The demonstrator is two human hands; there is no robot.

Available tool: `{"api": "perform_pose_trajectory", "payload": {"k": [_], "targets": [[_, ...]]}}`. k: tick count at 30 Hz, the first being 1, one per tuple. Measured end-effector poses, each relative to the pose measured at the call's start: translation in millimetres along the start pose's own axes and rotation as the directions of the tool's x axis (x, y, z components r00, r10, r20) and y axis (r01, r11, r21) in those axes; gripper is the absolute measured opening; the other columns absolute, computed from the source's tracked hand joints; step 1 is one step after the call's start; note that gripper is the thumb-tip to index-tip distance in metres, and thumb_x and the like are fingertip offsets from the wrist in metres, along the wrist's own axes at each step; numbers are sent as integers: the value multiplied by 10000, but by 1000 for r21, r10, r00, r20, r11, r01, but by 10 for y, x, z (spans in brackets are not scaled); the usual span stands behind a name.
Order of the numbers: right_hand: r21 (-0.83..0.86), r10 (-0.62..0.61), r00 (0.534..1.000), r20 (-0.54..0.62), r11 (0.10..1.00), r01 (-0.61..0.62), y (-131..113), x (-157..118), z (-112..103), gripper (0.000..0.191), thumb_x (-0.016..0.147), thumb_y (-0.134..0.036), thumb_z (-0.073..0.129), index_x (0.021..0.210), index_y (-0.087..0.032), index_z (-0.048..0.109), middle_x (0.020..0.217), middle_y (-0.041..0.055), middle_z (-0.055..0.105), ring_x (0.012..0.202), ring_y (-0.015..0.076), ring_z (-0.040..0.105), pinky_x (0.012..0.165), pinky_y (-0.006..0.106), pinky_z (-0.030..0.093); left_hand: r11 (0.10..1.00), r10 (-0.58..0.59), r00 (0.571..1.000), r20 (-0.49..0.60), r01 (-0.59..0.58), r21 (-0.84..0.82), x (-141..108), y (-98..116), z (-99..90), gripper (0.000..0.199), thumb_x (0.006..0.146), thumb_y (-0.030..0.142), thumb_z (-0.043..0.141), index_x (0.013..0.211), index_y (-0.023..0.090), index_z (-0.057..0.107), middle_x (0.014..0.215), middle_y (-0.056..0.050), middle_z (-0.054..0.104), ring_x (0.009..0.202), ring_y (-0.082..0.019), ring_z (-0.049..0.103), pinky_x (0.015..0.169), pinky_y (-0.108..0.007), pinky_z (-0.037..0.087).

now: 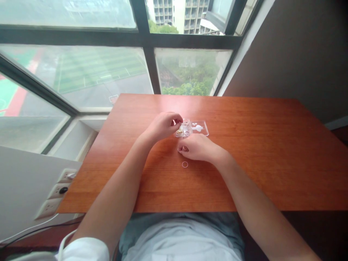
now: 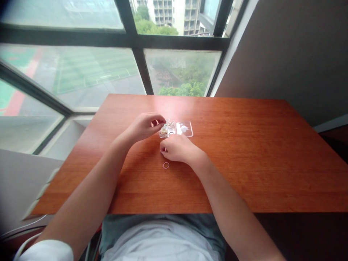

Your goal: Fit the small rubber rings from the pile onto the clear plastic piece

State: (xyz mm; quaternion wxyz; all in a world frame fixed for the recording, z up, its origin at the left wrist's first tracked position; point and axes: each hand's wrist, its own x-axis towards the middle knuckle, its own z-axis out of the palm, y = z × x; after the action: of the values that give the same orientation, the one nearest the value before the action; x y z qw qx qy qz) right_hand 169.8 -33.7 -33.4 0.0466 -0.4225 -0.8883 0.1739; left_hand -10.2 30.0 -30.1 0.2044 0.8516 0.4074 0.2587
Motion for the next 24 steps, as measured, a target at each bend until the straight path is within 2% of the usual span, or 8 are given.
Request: {"api": "perform_pose_trajectory", "payload": {"k": [5,13,18,21,24], "targets": [[111,-38,999,38,993,33,4,-7,-31,118,791,-206,637,801,-248,747,739,-11,710,640,129,575,556,252,300,1000,-8,1000,-2,8,-2,4,3,-2,156,803,164,577,856,160,724,803,-43,715,683,-132,622,608,-216,461],[-106,50,999,-20,993,-52,-4,39,11,196,789,-170,588,853,-252,754,775,40,728,679,186,608,559,291,276,1000,4,1000,12,-5,17,2,2,17,161,795,153,577,859,159,724,807,-42,714,686,-130,620,606,-211,452],[-61,24,999,-35,998,-26,0,54,39,176,782,-182,598,843,-247,750,778,36,730,687,177,607,568,279,287,1000,0,1000,17,0,16,2,13,11,174,791,150,570,862,158,728,796,-40,713,683,-132,620,600,-210,450],[43,33,991,-127,999,-27,56,53,29,165,783,-192,594,835,-241,743,735,8,712,664,153,595,586,260,312,1000,-3,1000,13,3,8,2,18,1,169,791,152,568,851,157,726,791,-40,712,685,-131,621,599,-208,452],[163,89,953,-291,986,-42,159,50,-9,151,780,-184,600,839,-228,732,679,-20,676,615,117,560,618,239,347,1000,2,1000,4,-2,-19,4,27,4,163,799,160,566,842,154,723,782,-39,708,685,-127,619,597,-203,452]]}}
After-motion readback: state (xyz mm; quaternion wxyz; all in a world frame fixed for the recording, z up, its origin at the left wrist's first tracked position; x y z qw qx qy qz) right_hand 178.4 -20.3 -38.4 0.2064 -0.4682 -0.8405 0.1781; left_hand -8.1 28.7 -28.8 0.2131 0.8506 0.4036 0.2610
